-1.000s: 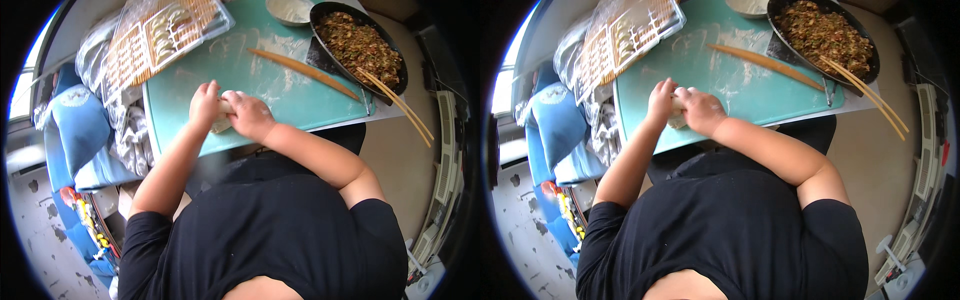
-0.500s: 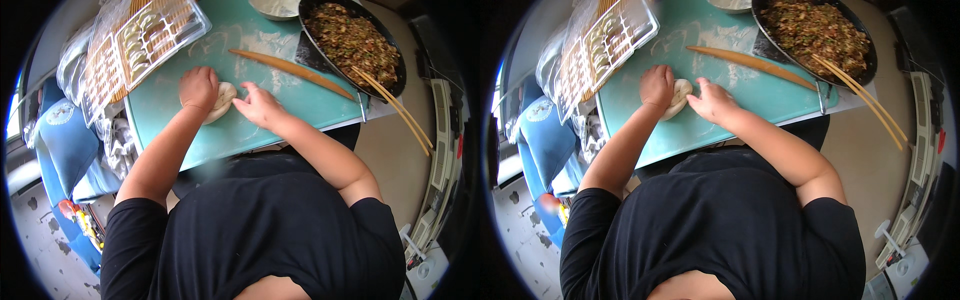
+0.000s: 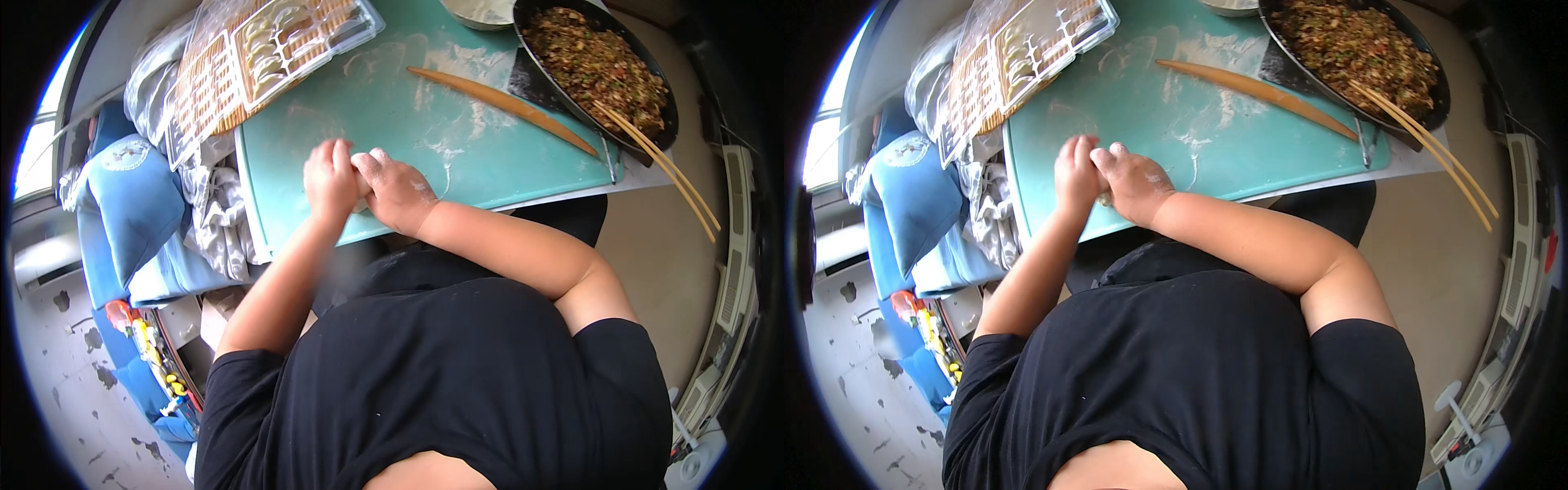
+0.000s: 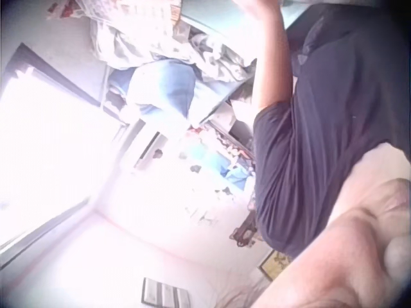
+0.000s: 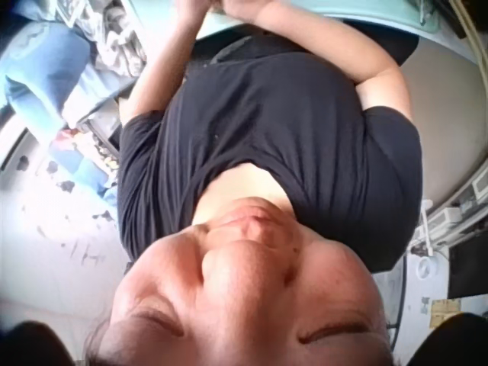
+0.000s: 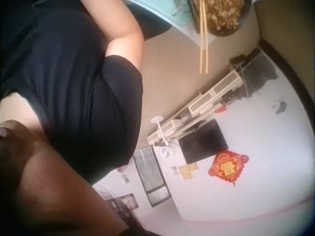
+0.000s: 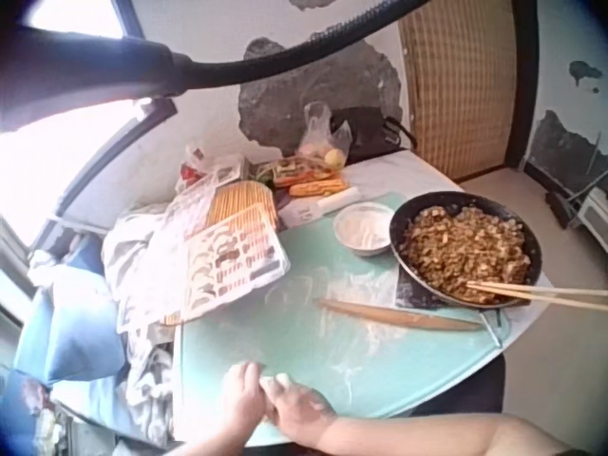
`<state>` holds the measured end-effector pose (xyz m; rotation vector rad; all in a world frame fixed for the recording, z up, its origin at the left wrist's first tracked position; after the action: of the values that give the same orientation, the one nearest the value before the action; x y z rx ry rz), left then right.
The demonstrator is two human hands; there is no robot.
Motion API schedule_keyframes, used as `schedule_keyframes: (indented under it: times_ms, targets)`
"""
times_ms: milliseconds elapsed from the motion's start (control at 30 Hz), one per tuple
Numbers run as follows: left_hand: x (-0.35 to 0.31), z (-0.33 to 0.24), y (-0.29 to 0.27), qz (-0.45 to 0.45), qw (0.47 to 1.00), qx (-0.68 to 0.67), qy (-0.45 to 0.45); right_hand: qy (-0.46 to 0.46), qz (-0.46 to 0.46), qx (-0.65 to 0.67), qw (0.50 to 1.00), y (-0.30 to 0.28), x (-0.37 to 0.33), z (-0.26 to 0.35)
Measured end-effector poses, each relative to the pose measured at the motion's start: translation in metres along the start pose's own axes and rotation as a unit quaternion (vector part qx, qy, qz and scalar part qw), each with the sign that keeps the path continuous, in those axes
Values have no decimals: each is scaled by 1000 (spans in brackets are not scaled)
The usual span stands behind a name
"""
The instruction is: The person prepares dumplings by placing filling onto dough wrappers using chopsticks, then folding and sealing them by hand. The finished dumplings are placed into a plastic tray. The person also kneads a ball of dough on a floured surface.
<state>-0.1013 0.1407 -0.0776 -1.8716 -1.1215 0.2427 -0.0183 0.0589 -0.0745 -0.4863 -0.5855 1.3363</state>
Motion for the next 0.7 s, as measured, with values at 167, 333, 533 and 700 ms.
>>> schedule_keyframes:
  times_ms: [167, 333, 533, 700]
  targets:
    - [-13, -9, 16, -43, 995, 90, -13, -34, -17, 14, 999, -5, -13, -33]
    - [40, 0, 43, 26, 992, 118, -38, 193, 24, 92, 977, -41, -10, -76]
    - [83, 7, 44, 55, 986, 114, -109, 312, 132, 226, 913, -15, 23, -76]
    - [81, 22, 43, 70, 979, -10, -190, 313, 95, 219, 919, -4, 38, -69]
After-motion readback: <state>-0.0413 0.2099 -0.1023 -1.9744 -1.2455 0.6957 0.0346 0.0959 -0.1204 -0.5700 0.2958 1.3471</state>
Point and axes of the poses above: each hand's wrist, its own x-axis towards the middle knuckle, its own y-axis out of the palm, z = x × y, the point moved 7 cm from there along x, towards the middle knuckle, and after that the axes turned 8 degrees about -x, right-handed, at the moved point
